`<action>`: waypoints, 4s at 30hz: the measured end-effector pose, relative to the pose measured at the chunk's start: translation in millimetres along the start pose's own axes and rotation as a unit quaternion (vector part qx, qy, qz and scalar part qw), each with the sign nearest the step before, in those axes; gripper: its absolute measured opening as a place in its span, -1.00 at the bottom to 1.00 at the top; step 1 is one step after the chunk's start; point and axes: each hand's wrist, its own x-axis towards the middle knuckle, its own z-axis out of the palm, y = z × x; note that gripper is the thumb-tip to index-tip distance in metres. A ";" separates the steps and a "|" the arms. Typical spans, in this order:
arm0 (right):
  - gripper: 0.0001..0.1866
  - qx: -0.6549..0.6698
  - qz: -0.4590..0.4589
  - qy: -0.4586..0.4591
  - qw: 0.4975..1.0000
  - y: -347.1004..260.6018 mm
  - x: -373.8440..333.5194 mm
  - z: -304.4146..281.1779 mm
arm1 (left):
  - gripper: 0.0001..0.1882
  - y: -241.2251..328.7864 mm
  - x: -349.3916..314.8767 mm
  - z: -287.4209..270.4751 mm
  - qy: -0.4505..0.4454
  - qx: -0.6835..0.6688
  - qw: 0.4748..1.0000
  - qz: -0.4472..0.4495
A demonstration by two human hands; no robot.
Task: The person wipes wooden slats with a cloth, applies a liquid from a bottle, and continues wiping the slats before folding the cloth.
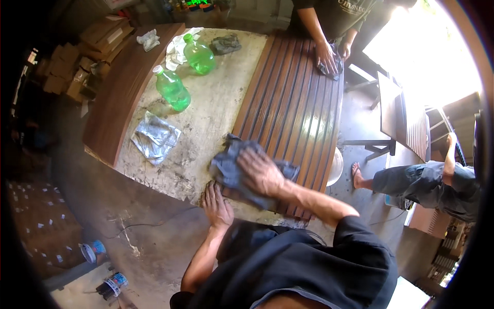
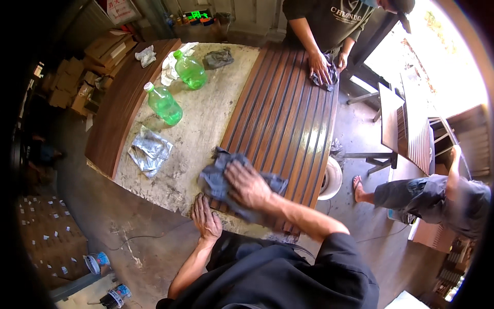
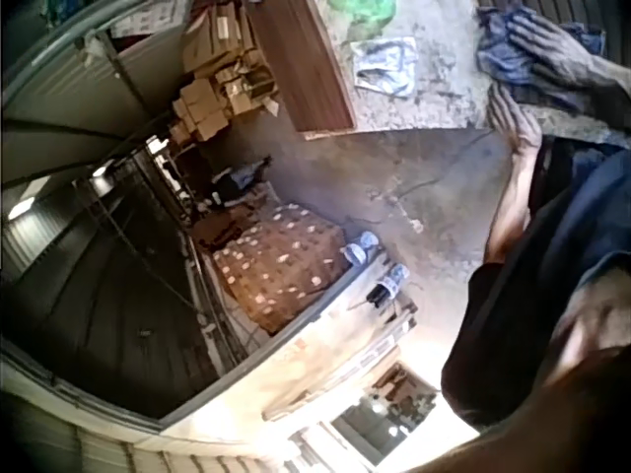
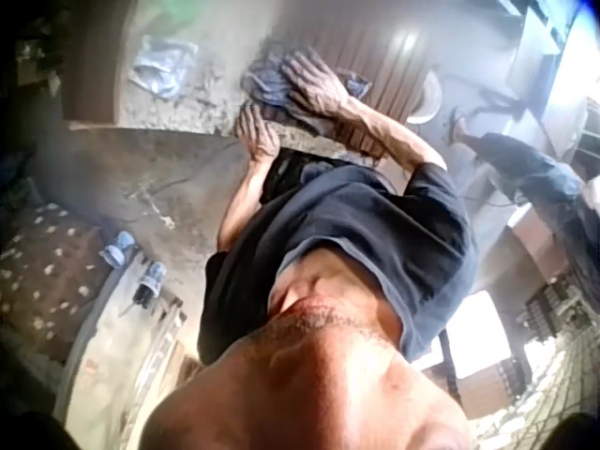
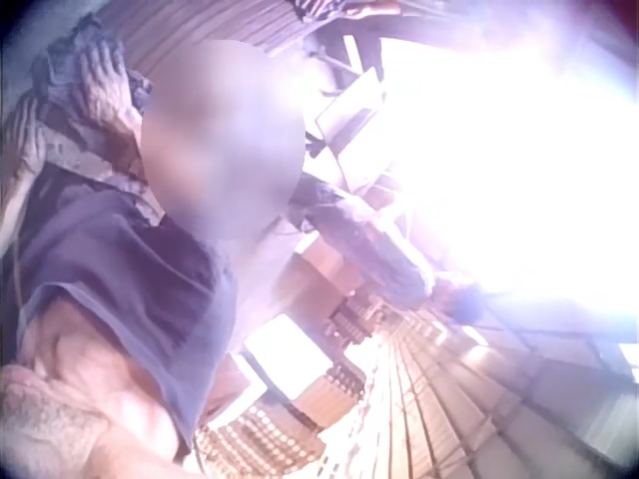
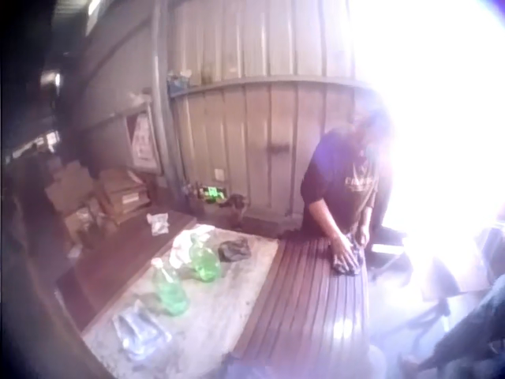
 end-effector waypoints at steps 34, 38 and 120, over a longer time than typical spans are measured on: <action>-0.23 -0.005 0.557 0.192 0.808 61.3 -149.2 -13.3 | -0.03 53.5 190.8 91.0 -0.100 -0.046 0.983 0.150; -0.28 0.086 0.576 0.196 0.789 51.6 -134.3 -36.8 | -0.11 40.6 189.1 71.6 -0.114 -0.068 0.968 0.213; -0.31 0.006 0.573 0.198 0.795 107.5 -137.7 6.5 | -0.16 25.2 94.0 50.8 -0.276 -0.145 0.920 0.238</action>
